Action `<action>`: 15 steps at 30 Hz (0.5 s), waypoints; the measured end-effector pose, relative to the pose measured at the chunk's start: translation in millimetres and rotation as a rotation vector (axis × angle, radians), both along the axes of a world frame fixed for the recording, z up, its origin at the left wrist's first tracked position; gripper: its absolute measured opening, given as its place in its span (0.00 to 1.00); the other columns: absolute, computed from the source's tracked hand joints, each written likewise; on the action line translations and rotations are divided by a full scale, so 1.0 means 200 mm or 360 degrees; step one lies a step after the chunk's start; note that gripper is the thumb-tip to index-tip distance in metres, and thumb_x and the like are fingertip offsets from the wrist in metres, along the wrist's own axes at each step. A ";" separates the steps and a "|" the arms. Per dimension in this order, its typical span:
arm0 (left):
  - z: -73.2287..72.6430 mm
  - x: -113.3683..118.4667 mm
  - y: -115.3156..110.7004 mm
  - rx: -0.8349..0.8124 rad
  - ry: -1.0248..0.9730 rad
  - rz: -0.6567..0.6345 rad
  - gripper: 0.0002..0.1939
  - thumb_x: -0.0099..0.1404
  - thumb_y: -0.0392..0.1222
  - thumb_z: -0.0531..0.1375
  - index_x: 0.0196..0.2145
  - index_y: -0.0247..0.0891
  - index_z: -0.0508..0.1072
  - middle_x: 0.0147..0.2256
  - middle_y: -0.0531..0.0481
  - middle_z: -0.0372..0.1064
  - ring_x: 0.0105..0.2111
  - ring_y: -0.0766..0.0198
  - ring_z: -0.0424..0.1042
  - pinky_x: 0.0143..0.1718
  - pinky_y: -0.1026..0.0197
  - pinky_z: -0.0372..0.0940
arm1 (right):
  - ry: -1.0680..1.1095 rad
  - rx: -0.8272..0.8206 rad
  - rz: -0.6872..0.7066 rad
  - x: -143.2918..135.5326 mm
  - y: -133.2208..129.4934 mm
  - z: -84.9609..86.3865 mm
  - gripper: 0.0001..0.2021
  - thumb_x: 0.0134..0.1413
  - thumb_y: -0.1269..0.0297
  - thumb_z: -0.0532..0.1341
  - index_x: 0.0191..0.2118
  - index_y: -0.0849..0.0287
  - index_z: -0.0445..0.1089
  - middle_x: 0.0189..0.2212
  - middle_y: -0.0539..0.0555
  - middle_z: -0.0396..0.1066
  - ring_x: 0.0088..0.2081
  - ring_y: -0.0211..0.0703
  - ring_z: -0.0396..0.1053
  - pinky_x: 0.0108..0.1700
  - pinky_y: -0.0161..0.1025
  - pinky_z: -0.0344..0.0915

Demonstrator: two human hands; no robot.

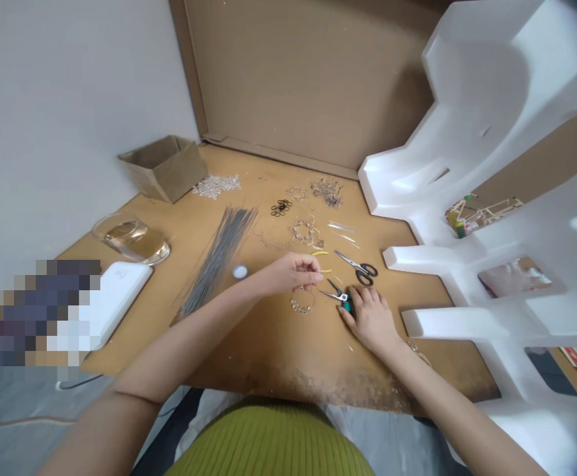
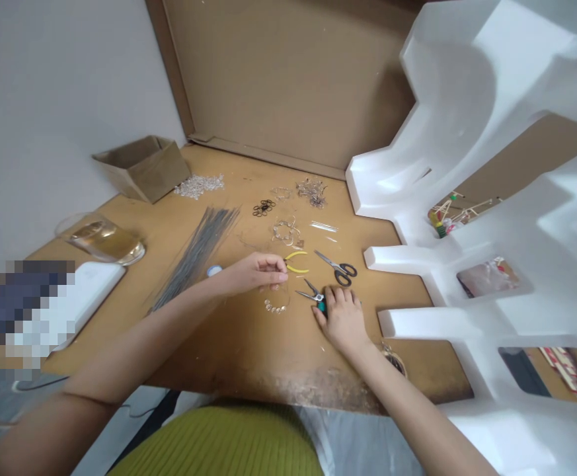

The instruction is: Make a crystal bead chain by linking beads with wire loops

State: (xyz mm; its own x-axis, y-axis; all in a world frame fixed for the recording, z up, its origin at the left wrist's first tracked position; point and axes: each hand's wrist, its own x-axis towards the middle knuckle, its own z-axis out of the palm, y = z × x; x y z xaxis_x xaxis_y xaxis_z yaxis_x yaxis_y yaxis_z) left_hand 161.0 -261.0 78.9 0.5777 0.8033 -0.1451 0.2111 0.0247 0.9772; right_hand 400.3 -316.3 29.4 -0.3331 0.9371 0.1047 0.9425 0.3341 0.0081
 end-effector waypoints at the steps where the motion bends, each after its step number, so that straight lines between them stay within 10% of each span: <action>1: 0.00 0.00 0.00 0.0023 0.0030 -0.0002 0.11 0.58 0.46 0.58 0.28 0.35 0.66 0.22 0.55 0.64 0.21 0.73 0.61 0.22 0.70 0.56 | 0.0126 -0.0045 0.0018 0.00 0.02 0.04 0.20 0.59 0.55 0.51 0.50 0.62 0.66 0.46 0.63 0.68 0.48 0.51 0.63 0.48 0.46 0.59; 8: -0.01 0.03 -0.02 0.0497 0.0220 -0.0107 0.07 0.58 0.40 0.56 0.26 0.35 0.67 0.21 0.56 0.60 0.23 0.72 0.58 0.25 0.68 0.53 | 0.0975 -0.0517 0.0400 -0.08 0.18 0.38 0.13 0.58 0.60 0.54 0.33 0.58 0.74 0.29 0.54 0.73 0.33 0.40 0.68 0.39 0.37 0.63; 15: 0.02 0.04 -0.04 0.0832 0.0485 -0.0097 0.06 0.58 0.37 0.54 0.25 0.36 0.67 0.22 0.55 0.61 0.23 0.70 0.57 0.26 0.66 0.50 | 0.0788 -0.0603 0.0395 -0.21 0.20 0.40 0.08 0.50 0.68 0.57 0.31 0.59 0.75 0.27 0.51 0.72 0.27 0.36 0.66 0.32 0.35 0.61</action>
